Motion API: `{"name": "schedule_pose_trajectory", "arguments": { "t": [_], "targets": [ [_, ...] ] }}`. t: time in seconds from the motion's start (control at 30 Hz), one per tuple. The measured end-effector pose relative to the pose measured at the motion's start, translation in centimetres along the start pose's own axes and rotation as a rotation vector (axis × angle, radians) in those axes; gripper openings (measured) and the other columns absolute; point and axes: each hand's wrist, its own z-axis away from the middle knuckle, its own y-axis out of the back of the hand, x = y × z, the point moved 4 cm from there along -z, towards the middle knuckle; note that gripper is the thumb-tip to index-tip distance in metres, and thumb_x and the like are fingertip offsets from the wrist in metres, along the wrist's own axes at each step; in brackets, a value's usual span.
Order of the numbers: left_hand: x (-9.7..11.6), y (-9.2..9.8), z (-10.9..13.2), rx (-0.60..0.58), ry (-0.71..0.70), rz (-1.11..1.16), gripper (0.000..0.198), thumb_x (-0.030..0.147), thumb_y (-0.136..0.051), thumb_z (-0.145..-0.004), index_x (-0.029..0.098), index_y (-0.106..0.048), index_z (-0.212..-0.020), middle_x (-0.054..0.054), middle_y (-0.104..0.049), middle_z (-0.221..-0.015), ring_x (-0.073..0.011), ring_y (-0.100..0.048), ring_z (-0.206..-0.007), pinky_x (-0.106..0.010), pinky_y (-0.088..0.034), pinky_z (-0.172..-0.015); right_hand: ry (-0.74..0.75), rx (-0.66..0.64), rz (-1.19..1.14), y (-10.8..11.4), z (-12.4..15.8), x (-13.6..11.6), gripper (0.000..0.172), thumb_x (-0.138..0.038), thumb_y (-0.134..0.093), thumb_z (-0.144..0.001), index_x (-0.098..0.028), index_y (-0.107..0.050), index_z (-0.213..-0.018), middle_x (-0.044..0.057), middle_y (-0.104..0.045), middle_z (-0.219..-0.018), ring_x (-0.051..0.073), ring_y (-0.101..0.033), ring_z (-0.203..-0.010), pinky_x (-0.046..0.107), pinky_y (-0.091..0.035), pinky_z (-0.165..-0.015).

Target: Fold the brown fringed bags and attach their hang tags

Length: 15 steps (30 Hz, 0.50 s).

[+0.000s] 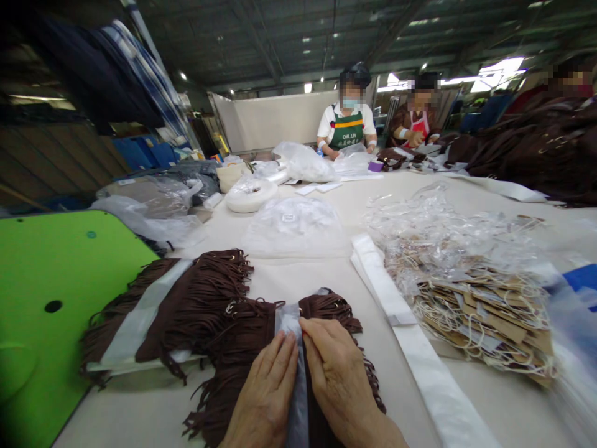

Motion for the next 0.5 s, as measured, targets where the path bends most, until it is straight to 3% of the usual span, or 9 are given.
{"name": "schedule_pose_trajectory", "arguments": {
  "t": [0.1, 0.17, 0.23, 0.33, 0.4, 0.5],
  "targets": [
    [0.1, -0.2, 0.1, 0.025, 0.003, 0.055, 0.042, 0.014, -0.037, -0.084, -0.001, -0.046, -0.122, -0.019, -0.056, -0.118, -0.0282, -0.038, -0.125, -0.036, -0.044, -0.09, 0.158, -0.116, 0.142, -1.3, 0.0, -0.3, 0.032, -0.024, -0.042, -0.09, -0.021, -0.061, -0.115, 0.008, -0.063, -0.119, 0.021, -0.056, -0.111, 0.038, -0.046, -0.094],
    [-0.5, 0.2, 0.0, 0.04, 0.046, 0.16, 0.038, 0.013, -0.035, -0.085, 0.002, -0.048, -0.119, -0.017, -0.059, -0.115, -0.0247, -0.044, -0.121, -0.033, -0.047, -0.09, 0.162, -0.157, 0.174, -1.8, 0.1, 0.3, 0.032, -0.025, -0.041, -0.09, -0.02, -0.062, -0.114, 0.008, -0.063, -0.118, 0.021, -0.058, -0.11, 0.037, -0.048, -0.092],
    [-2.1, 0.5, -0.3, 0.003, 0.185, 0.268, 0.036, 0.01, -0.032, -0.086, 0.008, -0.049, -0.118, -0.013, -0.059, -0.114, -0.0191, -0.05, -0.114, -0.03, -0.047, -0.092, 0.106, -0.123, 0.173, -1.7, -0.1, 1.1, 0.031, -0.027, -0.04, -0.091, -0.02, -0.063, -0.111, 0.008, -0.066, -0.113, 0.02, -0.061, -0.104, 0.036, -0.05, -0.09],
    [-4.9, 0.6, -1.2, -0.107, 0.344, 0.288, 0.042, 0.005, -0.03, -0.084, 0.013, -0.046, -0.122, -0.011, -0.056, -0.119, -0.0185, -0.048, -0.114, -0.036, -0.043, -0.095, 0.107, -0.049, 0.206, -1.1, -1.0, 2.0, 0.029, -0.027, -0.041, -0.09, -0.019, -0.064, -0.106, 0.008, -0.067, -0.109, 0.021, -0.061, -0.101, 0.04, -0.049, -0.089],
    [-6.2, 0.2, -2.2, -0.223, 0.313, 0.203, 0.044, 0.003, -0.033, -0.081, 0.015, -0.046, -0.122, -0.01, -0.054, -0.122, -0.0219, -0.042, -0.12, -0.041, -0.039, -0.097, 0.164, -0.06, 0.263, -1.3, -1.8, 2.0, 0.028, -0.024, -0.042, -0.089, -0.02, -0.064, -0.105, 0.008, -0.066, -0.112, 0.023, -0.059, -0.105, 0.043, -0.046, -0.092],
    [-7.7, -0.2, -3.7, -0.376, 0.242, 0.061, 0.028, 0.009, -0.04, -0.083, 0.019, -0.056, -0.105, -0.008, -0.058, -0.111, -0.0243, -0.045, -0.113, -0.044, -0.036, -0.093, 0.201, -0.108, 0.371, -2.1, -3.0, 2.0, 0.025, -0.021, -0.047, -0.087, -0.022, -0.066, -0.102, 0.008, -0.064, -0.116, 0.025, -0.054, -0.111, 0.047, -0.041, -0.094]
  ]
}}
